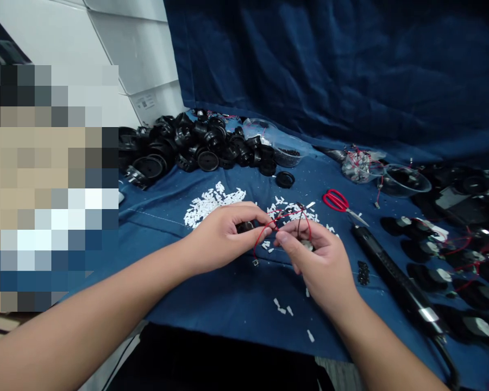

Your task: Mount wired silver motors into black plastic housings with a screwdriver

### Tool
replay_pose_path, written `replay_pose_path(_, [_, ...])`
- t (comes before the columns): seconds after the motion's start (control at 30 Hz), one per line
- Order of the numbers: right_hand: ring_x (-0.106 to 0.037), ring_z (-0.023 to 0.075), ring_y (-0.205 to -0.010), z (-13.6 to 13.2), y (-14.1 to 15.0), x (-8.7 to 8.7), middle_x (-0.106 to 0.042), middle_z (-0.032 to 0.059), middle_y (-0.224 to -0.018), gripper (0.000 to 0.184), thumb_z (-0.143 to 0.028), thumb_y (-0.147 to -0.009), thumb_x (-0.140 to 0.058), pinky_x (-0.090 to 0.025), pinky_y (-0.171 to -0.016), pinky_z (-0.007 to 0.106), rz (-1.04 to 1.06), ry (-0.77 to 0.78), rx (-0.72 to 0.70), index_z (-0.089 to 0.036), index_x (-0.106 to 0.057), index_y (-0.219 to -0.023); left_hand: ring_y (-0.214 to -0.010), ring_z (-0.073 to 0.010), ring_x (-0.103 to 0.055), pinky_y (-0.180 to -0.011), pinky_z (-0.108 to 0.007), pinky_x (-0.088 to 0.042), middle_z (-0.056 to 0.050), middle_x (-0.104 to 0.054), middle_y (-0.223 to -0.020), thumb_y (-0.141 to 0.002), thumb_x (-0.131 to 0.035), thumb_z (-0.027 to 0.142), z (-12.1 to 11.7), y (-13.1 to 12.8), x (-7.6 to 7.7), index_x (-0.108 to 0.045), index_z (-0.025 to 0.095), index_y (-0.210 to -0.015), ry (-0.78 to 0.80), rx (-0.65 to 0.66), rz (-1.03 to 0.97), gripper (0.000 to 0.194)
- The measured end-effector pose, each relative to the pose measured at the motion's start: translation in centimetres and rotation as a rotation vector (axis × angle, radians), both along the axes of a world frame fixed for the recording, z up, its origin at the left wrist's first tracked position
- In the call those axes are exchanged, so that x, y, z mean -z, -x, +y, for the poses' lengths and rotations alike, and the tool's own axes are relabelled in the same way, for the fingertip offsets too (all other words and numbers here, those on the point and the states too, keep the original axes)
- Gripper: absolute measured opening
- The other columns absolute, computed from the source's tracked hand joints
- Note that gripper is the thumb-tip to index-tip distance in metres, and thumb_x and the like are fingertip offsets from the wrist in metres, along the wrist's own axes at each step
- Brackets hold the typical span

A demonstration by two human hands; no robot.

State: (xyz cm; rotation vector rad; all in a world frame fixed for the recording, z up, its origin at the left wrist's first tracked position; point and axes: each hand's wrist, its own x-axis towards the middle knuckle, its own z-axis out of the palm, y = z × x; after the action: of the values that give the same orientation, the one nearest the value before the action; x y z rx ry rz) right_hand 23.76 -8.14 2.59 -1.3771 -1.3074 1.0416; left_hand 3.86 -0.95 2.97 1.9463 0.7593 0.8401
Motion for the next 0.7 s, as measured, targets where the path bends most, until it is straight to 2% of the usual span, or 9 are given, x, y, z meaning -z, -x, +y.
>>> replay_pose_path(0.13, [-0.045, 0.0069, -0.049, -0.2, -0.1, 0.3, -0.069, -0.0005, -0.075, 0.03, -0.051, -0.096, -0.073, -0.036, -0.047, 0.023, 0.067, 0.007, 0.016, -0.021, -0.07, -0.094, -0.088, -0.0174, -0.066, -0.078, -0.027, -0.049, -0.002, -0.072, -0.096, -0.101, -0.06, 0.034, -0.2, 0.3, -0.5, -0.078, 0.022, -0.101, 0.091, -0.011, 0.005, 0.022])
replay_pose_path(0.2, [-0.044, 0.0077, -0.05, -0.3, -0.3, 0.4, -0.063, -0.0022, -0.069, 0.03, -0.051, -0.098, -0.071, -0.036, -0.049, 0.025, 0.022, -0.035, 0.032, -0.022, -0.069, -0.094, -0.084, -0.0173, -0.064, -0.075, -0.026, -0.049, -0.002, -0.071, -0.092, -0.104, -0.055, 0.04, -0.3, 0.4, -0.7, -0.077, 0.021, -0.1, 0.129, 0.009, -0.017, 0.03])
replay_pose_path(0.33, [-0.049, 0.0101, -0.058, -0.5, -0.9, 0.6, -0.053, -0.0025, -0.063, 0.031, -0.049, -0.101, -0.068, -0.04, -0.06, 0.028, -0.052, -0.175, 0.079, -0.022, -0.069, -0.087, -0.079, -0.0162, -0.061, -0.071, -0.025, -0.048, -0.002, -0.069, -0.089, -0.1, -0.063, 0.048, -0.2, 0.4, -0.8, -0.077, 0.019, -0.094, 0.159, 0.001, -0.029, 0.033])
replay_pose_path(0.4, [-0.052, 0.0111, -0.059, -0.6, -1.2, 0.5, -0.055, -0.0012, -0.063, 0.031, -0.048, -0.103, -0.065, -0.042, -0.061, 0.028, 0.071, -0.22, 0.094, -0.022, -0.072, -0.087, -0.076, -0.0152, -0.059, -0.069, -0.025, -0.045, -0.001, -0.068, -0.084, -0.1, -0.063, 0.049, -0.1, 0.3, -0.6, -0.077, 0.019, -0.09, 0.185, -0.041, -0.017, 0.034])
replay_pose_path(0.47, [-0.049, 0.0102, -0.054, -0.7, -1.2, 0.3, -0.051, -0.0021, -0.059, 0.027, -0.044, -0.103, -0.065, -0.039, -0.054, 0.027, 0.244, -0.216, 0.077, -0.022, -0.074, -0.09, -0.068, -0.0133, -0.052, -0.064, -0.024, -0.042, 0.0, -0.062, -0.075, -0.1, -0.062, 0.052, 0.2, 0.2, -0.2, -0.076, 0.019, -0.089, 0.283, -0.079, -0.032, 0.037])
replay_pose_path(0.57, [-0.032, 0.0064, -0.043, -0.8, -1.4, -0.9, -0.036, -0.0062, -0.051, 0.021, -0.039, -0.101, -0.069, -0.027, -0.043, 0.021, 0.46, -0.149, 0.017, -0.023, -0.075, -0.091, -0.06, -0.0109, -0.041, -0.056, -0.022, -0.036, 0.003, -0.051, -0.067, -0.096, -0.065, 0.055, 0.5, 0.0, 0.4, -0.073, 0.019, -0.089, 0.446, -0.123, -0.061, 0.038])
replay_pose_path(0.7, [-0.02, 0.0059, -0.046, -0.5, -2.2, -3.1, -0.024, -0.0078, -0.055, 0.017, -0.037, -0.096, -0.07, -0.021, -0.041, 0.018, 0.656, -0.093, 0.083, -0.023, -0.073, -0.088, -0.062, -0.0107, -0.044, -0.054, -0.021, -0.036, 0.003, -0.051, -0.072, -0.094, -0.066, 0.046, 0.7, 0.0, 0.5, -0.07, 0.019, -0.093, 0.53, -0.103, -0.062, 0.027])
